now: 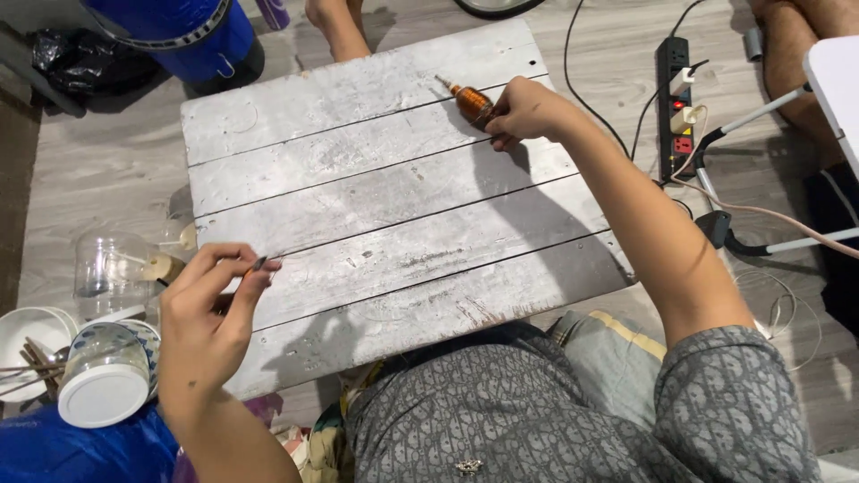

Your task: Winding thin copper wire around a motor armature using hands and a small metal tool for precision.

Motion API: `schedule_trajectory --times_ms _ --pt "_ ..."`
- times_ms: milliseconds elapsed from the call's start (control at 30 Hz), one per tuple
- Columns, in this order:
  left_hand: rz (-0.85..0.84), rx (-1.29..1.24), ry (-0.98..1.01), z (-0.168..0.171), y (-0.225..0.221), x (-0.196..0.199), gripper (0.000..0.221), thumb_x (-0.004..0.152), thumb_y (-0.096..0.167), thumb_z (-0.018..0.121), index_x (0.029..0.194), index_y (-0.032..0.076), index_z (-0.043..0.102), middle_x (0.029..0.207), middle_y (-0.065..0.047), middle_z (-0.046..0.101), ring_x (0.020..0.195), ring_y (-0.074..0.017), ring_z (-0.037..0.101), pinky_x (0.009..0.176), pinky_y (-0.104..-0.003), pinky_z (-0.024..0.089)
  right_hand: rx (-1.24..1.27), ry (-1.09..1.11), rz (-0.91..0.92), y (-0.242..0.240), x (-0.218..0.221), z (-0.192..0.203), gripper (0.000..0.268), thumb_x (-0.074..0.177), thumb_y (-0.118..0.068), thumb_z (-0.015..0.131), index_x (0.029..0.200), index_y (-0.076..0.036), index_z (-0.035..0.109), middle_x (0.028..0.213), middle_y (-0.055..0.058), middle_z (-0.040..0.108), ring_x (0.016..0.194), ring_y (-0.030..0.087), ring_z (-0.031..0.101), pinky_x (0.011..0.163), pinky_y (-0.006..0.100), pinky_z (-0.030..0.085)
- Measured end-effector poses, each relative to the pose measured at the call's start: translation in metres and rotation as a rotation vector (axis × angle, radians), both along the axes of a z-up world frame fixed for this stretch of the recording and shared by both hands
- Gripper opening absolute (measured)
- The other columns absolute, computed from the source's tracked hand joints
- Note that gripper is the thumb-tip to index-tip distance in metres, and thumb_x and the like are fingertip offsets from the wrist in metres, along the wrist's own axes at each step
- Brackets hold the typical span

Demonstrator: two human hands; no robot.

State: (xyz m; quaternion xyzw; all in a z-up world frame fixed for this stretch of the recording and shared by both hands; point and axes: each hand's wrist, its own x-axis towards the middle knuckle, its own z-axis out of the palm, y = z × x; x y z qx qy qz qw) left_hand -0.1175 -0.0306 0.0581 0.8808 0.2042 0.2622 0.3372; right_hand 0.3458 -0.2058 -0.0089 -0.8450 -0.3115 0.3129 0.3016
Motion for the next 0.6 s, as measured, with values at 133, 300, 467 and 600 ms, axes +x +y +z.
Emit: schedule_trajectory --times_ms 133,300,467,600 --pt "0.005 -0.034 0.007 0.007 -0.014 -0.003 0.004 0.096 -0.008 0.076 0.097 -0.010 0.079 0.118 -0.014 0.074 0.059 -0.0135 0.047 0.051 -0.025 0.036 -0.223 -0.411 0.098 0.010 0.005 -0.019 0.023 0.097 -0.016 0.084 0.110 0.003 0.085 0.092 0.020 0.084 0.074 0.029 0.079 0.073 0.036 0.065" --pt "-0.152 -0.001 0.086 0.017 -0.040 0.045 0.008 0.094 0.001 0.077 0.094 -0.005 0.082 0.113 -0.008 0.078 0.061 -0.0155 0.055 0.053 -0.027 0.045 -0.148 -0.527 0.102 0.005 -0.023 -0.027 0.020 0.099 -0.009 0.073 0.112 0.004 0.081 0.091 0.022 0.079 0.070 0.031 0.076 0.070 0.039 0.067" --pt "-0.300 0.117 0.257 0.011 -0.063 0.113 0.016 0.096 0.015 0.079 0.096 0.000 0.082 0.110 -0.002 0.080 0.059 -0.0194 0.062 0.059 -0.034 0.053 -0.075 -0.424 0.063 -0.014 -0.032 -0.015 0.026 0.096 -0.014 0.074 0.118 -0.004 0.083 0.095 0.017 0.083 0.075 0.028 0.079 0.074 0.038 0.069" --pt "-0.411 0.208 0.266 -0.044 -0.037 0.156 0.015 0.093 0.018 0.081 0.093 0.003 0.085 0.106 -0.003 0.081 0.071 -0.0177 0.076 0.067 -0.032 0.061 0.044 -0.533 0.167 -0.007 -0.016 -0.051 0.030 0.090 -0.017 0.084 0.117 -0.003 0.083 0.104 0.017 0.085 0.087 0.031 0.083 0.085 0.041 0.069"
